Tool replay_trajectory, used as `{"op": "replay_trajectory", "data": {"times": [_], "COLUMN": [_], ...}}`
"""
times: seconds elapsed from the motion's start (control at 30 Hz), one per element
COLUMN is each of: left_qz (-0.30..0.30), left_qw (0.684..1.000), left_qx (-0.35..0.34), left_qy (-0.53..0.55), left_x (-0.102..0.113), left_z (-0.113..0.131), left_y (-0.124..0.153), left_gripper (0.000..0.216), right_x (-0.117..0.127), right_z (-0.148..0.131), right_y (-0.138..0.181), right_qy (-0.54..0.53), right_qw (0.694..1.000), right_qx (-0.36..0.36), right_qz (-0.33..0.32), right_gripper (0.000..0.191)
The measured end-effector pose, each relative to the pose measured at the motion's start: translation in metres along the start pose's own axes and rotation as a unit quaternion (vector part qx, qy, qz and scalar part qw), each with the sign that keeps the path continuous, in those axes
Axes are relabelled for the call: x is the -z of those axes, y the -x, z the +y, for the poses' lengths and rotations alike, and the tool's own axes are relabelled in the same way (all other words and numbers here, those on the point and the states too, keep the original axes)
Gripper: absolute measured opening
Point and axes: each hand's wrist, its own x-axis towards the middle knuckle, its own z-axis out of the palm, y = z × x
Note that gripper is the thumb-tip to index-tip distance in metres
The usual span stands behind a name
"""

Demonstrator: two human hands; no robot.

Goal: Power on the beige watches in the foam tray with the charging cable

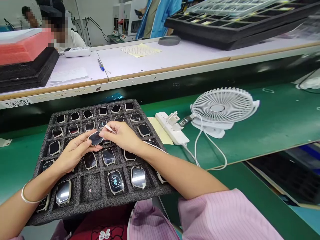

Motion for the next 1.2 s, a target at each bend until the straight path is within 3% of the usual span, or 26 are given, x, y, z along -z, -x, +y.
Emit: {"op": "replay_trajectory", "data": {"times": [0.2, 0.93, 1.2], "left_qz": [-0.020, -0.025, -0.017], "left_qw": [1.000, 0.999, 0.999], "left_qx": [-0.014, -0.021, -0.023], "left_qy": [0.001, -0.025, -0.034], "left_x": [0.0008, 0.0011, 0.0006], "left_z": [0.0004, 0.0007, 0.0014], "left_y": [0.0002, 0.0009, 0.0011], "left_gripper": [0.064, 0.067, 0.068], "right_x": [0.0001, -0.0017, -0.0024], "right_z": [0.0043, 0.0000, 0.0017], "right_y": [-0.0007, -0.0009, -0.0013], "right_qy": [-0.006, 0.017, 0.063], "right_qw": [1.000, 1.000, 0.998], "right_qx": [0.006, -0.007, 0.020], "right_qz": [-0.005, -0.006, 0.013], "right_gripper": [0.032, 0.046, 0.044]}}
